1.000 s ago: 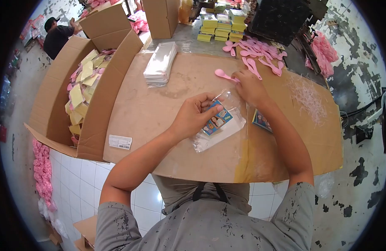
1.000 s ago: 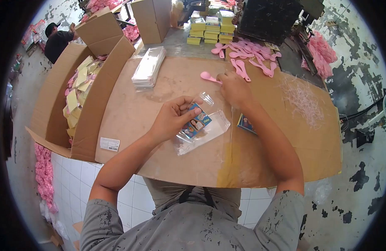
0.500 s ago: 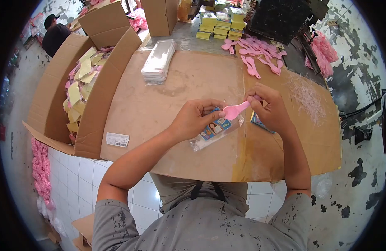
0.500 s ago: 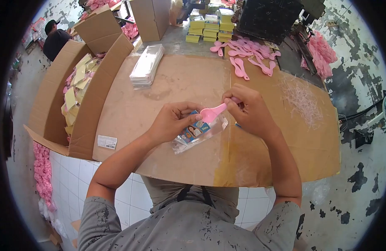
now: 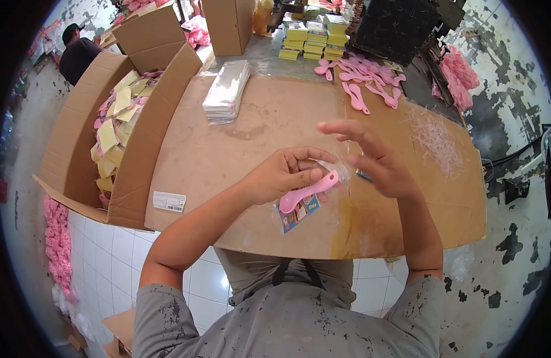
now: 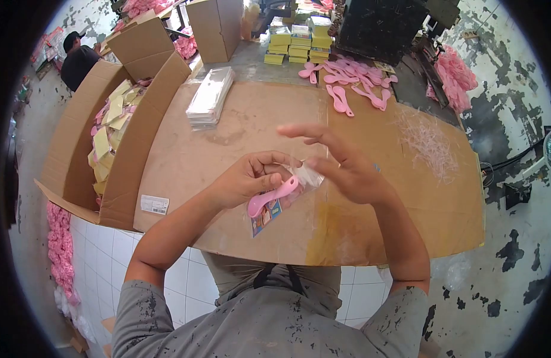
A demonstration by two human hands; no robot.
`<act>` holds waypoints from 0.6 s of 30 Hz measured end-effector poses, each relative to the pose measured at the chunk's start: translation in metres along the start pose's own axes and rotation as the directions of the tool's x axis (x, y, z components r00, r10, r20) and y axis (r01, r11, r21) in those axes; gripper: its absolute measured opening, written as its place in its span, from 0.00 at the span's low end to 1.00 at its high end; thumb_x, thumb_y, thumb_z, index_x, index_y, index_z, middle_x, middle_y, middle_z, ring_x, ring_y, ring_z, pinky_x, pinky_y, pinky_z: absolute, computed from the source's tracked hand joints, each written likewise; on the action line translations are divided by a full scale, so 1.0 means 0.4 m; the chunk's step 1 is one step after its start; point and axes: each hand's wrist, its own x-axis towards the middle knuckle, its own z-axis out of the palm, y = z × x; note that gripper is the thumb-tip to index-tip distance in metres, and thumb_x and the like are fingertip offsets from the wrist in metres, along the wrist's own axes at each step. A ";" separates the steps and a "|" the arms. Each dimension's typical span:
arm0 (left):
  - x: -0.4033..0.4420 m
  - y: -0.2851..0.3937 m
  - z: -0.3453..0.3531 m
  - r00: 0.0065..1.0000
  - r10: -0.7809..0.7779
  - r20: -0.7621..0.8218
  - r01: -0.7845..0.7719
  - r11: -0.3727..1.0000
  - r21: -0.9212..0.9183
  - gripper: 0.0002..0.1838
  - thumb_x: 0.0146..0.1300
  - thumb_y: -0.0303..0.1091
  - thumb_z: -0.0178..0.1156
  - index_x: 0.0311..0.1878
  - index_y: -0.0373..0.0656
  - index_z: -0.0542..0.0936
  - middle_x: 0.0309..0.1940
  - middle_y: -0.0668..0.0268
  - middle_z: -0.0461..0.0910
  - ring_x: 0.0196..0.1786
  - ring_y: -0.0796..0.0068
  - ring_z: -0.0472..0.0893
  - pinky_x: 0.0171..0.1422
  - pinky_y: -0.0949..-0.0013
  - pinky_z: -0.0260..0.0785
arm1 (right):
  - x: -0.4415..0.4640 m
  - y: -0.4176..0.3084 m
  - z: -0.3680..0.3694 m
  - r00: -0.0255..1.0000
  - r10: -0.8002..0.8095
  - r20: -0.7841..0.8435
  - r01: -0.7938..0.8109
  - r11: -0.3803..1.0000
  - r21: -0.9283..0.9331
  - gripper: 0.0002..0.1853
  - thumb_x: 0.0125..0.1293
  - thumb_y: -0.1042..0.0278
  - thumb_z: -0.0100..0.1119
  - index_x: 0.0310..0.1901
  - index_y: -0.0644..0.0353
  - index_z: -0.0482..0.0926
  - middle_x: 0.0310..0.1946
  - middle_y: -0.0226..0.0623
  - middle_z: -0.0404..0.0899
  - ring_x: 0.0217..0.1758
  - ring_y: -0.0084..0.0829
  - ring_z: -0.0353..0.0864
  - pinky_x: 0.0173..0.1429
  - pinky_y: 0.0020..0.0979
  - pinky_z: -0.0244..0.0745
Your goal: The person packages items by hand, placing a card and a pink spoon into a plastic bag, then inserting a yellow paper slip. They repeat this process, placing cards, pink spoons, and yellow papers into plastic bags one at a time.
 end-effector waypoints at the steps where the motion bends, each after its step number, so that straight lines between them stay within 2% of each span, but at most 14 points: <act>1: 0.000 -0.002 0.000 0.999 0.003 0.036 -0.003 1.000 -0.009 0.27 0.78 0.40 0.64 0.73 0.35 0.72 0.60 0.58 0.86 0.56 0.70 0.87 0.62 0.66 0.80 | 0.004 -0.009 0.010 0.999 -0.025 0.041 0.026 1.000 -0.013 0.19 0.75 0.69 0.60 0.65 0.61 0.78 0.66 0.43 0.79 0.71 0.37 0.76 0.72 0.40 0.70; 2: 0.001 -0.004 0.001 0.997 0.003 0.075 -0.001 1.000 -0.019 0.29 0.78 0.41 0.65 0.74 0.36 0.71 0.62 0.57 0.85 0.58 0.69 0.87 0.63 0.65 0.79 | 0.008 -0.022 0.020 0.996 -0.048 0.078 0.050 0.998 -0.024 0.15 0.73 0.73 0.63 0.58 0.61 0.82 0.61 0.42 0.81 0.66 0.35 0.79 0.68 0.38 0.73; 3: 0.002 -0.007 0.008 0.998 0.062 0.025 -0.062 0.998 -0.002 0.29 0.78 0.40 0.65 0.74 0.36 0.71 0.64 0.57 0.83 0.60 0.69 0.85 0.65 0.65 0.78 | 0.011 -0.036 0.023 0.991 -0.071 0.115 0.075 0.997 -0.034 0.11 0.70 0.78 0.65 0.52 0.62 0.86 0.57 0.41 0.84 0.62 0.34 0.83 0.64 0.37 0.77; 6: 0.010 -0.020 0.025 0.962 0.247 -0.120 -0.233 0.965 0.118 0.28 0.76 0.37 0.65 0.74 0.38 0.71 0.68 0.56 0.79 0.68 0.69 0.79 0.70 0.62 0.75 | 0.023 -0.107 0.007 0.991 -0.134 0.017 0.133 0.952 -0.274 0.06 0.63 0.83 0.69 0.40 0.62 0.87 0.44 0.37 0.86 0.51 0.34 0.86 0.53 0.32 0.79; 8: 0.018 -0.023 0.019 0.911 0.369 -0.183 -0.313 0.910 0.273 0.29 0.75 0.33 0.64 0.76 0.38 0.71 0.70 0.57 0.77 0.73 0.70 0.75 0.73 0.61 0.72 | 0.024 -0.159 -0.002 0.998 -0.062 -0.010 0.055 0.937 -0.345 0.03 0.67 0.79 0.68 0.41 0.63 0.87 0.38 0.36 0.85 0.41 0.28 0.84 0.45 0.31 0.77; 9: 0.010 -0.019 0.016 0.932 0.335 -0.137 -0.300 0.927 0.224 0.28 0.74 0.31 0.64 0.75 0.39 0.71 0.70 0.57 0.77 0.72 0.70 0.76 0.72 0.61 0.73 | 0.023 -0.171 -0.003 0.999 -0.030 -0.027 0.017 0.925 -0.380 0.03 0.69 0.78 0.68 0.41 0.64 0.87 0.35 0.35 0.85 0.36 0.25 0.83 0.41 0.31 0.77; 11: -0.013 -0.009 0.012 0.961 0.275 -0.039 -0.268 0.955 0.127 0.28 0.73 0.27 0.62 0.75 0.39 0.71 0.70 0.58 0.78 0.71 0.70 0.77 0.70 0.62 0.75 | 0.021 -0.174 0.005 0.982 0.052 -0.182 -0.118 0.920 -0.373 0.03 0.68 0.77 0.68 0.42 0.65 0.87 0.33 0.35 0.85 0.32 0.23 0.80 0.36 0.28 0.74; 12: -0.017 -0.003 0.026 0.956 0.289 -0.043 -0.266 0.922 0.280 0.28 0.73 0.27 0.62 0.75 0.37 0.71 0.70 0.57 0.77 0.71 0.68 0.77 0.72 0.61 0.73 | 0.020 -0.174 0.007 0.961 0.092 -0.259 -0.185 0.913 -0.363 0.03 0.68 0.76 0.69 0.42 0.65 0.88 0.31 0.34 0.84 0.30 0.22 0.79 0.34 0.26 0.72; 14: -0.024 0.008 0.055 0.947 0.318 -0.048 -0.238 0.791 0.563 0.28 0.75 0.27 0.62 0.75 0.35 0.70 0.70 0.54 0.77 0.72 0.65 0.78 0.77 0.59 0.70 | 0.017 -0.161 0.011 0.963 0.087 -0.254 -0.181 0.908 -0.377 0.04 0.68 0.75 0.69 0.42 0.65 0.88 0.31 0.34 0.84 0.28 0.20 0.77 0.32 0.26 0.70; 17: -0.004 -0.001 0.061 0.898 0.437 -0.055 -0.293 0.685 0.667 0.25 0.75 0.22 0.60 0.74 0.35 0.72 0.68 0.54 0.80 0.66 0.69 0.83 0.72 0.64 0.74 | 0.013 -0.147 0.023 0.960 0.088 -0.265 -0.187 0.908 -0.376 0.05 0.68 0.74 0.69 0.44 0.65 0.87 0.30 0.34 0.83 0.27 0.21 0.77 0.31 0.26 0.69; 18: -0.005 -0.002 0.060 0.901 0.426 -0.079 -0.286 0.721 0.631 0.25 0.76 0.22 0.60 0.74 0.35 0.72 0.65 0.54 0.82 0.63 0.71 0.84 0.69 0.66 0.76 | 0.013 -0.143 0.028 0.958 0.089 -0.273 -0.190 0.908 -0.373 0.06 0.68 0.74 0.69 0.44 0.64 0.87 0.30 0.33 0.83 0.27 0.21 0.78 0.31 0.26 0.69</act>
